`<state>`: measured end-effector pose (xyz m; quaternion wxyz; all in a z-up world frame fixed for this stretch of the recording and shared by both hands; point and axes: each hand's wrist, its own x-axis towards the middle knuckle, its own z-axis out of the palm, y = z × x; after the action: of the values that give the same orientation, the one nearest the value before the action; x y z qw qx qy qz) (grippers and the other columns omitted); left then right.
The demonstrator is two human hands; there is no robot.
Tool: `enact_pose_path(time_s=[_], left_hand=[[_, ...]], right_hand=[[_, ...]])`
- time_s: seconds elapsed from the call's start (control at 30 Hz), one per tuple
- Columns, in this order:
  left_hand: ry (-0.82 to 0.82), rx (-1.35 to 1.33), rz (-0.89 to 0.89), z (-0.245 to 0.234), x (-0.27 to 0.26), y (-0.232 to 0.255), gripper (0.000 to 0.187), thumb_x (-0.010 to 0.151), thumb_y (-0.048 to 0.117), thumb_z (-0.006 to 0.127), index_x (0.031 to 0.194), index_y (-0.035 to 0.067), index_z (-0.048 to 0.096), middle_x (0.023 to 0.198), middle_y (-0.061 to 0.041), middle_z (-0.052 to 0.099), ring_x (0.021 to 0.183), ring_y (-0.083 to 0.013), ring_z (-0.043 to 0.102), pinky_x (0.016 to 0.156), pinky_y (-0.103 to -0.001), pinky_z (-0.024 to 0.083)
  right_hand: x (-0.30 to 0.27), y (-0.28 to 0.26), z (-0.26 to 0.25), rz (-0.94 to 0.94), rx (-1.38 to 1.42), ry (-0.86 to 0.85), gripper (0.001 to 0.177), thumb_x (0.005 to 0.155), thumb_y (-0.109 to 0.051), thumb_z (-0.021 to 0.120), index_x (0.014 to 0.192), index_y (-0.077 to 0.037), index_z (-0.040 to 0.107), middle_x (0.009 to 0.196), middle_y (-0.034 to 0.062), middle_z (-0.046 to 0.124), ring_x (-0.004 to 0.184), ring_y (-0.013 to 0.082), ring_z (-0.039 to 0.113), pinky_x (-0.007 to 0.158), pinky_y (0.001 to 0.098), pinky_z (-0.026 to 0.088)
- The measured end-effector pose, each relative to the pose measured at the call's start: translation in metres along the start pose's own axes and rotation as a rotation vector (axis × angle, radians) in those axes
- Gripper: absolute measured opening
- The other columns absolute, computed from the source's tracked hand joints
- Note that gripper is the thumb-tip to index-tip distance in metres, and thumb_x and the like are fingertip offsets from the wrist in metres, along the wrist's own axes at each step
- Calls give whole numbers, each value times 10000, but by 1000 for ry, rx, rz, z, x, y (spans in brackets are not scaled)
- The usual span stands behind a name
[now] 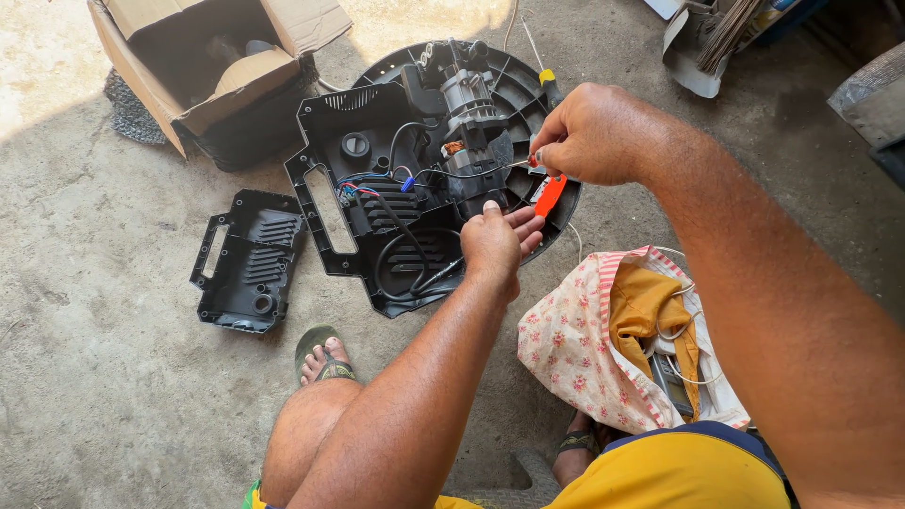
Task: The person works on a disassembled electrical device, manipulating wires and components with both hands. They use a screwdriver to tighten or adjust parts inside the device housing. The person also handles a black plastic cover and a cylindrical motor component.
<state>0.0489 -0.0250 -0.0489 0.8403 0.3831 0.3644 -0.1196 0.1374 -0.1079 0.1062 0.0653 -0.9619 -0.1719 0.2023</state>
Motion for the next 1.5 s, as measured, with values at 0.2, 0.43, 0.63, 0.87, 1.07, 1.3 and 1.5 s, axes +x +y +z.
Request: enact_pose_path(time_s=[0.2, 0.43, 0.63, 0.87, 1.07, 1.3, 1.5], left_hand=[[-7, 6, 3, 0, 3, -2, 482, 1100, 349, 240, 1293, -30, 466, 1165, -192, 724, 967, -223, 766, 730, -285, 653], [-31, -27, 3, 0, 3, -2, 509, 1103, 355, 231, 1295, -50, 474, 1168, -185, 725, 983, -241, 763, 745, -304, 650], [-5, 14, -25, -3, -4, 4, 488, 1099, 344, 231, 1333, -27, 444, 1176, -182, 728, 996, -223, 763, 762, -290, 654], [0, 64, -11, -4, -6, 6, 466, 1098, 341, 246, 1351, -5, 428, 1173, -179, 731, 981, -227, 764, 745, -286, 646], [-8, 71, -18, -3, -4, 6, 502, 1100, 351, 234, 1354, -23, 453, 1177, -173, 732, 976, -227, 767, 754, -296, 652], [-31, 53, -42, -7, -1, 8, 492, 1100, 339, 225, 1390, -16, 403, 1196, -190, 729, 1012, -236, 763, 789, -296, 657], [-177, 458, 65, -16, -14, 20, 400, 1043, 226, 435, 1267, -55, 611, 1109, -182, 771, 944, -248, 795, 784, -326, 665]], right_hand=[[3, -5, -2, 55, -22, -11, 286, 814, -142, 729, 1078, -160, 836, 1006, 113, 809, 906, 220, 769, 850, 416, 608], [-1, -25, -4, -89, -188, 18, 200, 853, -209, 754, 1032, -168, 834, 1006, 105, 793, 916, 266, 760, 867, 424, 600], [-11, -42, 6, -47, -311, -19, 205, 883, -152, 698, 1044, -174, 822, 968, 73, 799, 903, 234, 768, 870, 429, 610], [-21, -23, 13, -20, -116, 45, 232, 911, -175, 680, 1114, -157, 792, 1027, 101, 783, 900, 235, 760, 853, 411, 613], [-9, -22, 6, 16, -97, 23, 200, 890, -191, 713, 1064, -160, 807, 1029, 93, 785, 894, 233, 767, 833, 415, 621], [9, -37, -1, -42, -213, -15, 205, 833, -108, 708, 994, -152, 827, 951, 99, 795, 857, 249, 774, 815, 412, 626], [0, -30, 6, -79, -161, 46, 183, 839, -150, 728, 996, -139, 820, 983, 115, 787, 902, 264, 762, 850, 413, 614]])
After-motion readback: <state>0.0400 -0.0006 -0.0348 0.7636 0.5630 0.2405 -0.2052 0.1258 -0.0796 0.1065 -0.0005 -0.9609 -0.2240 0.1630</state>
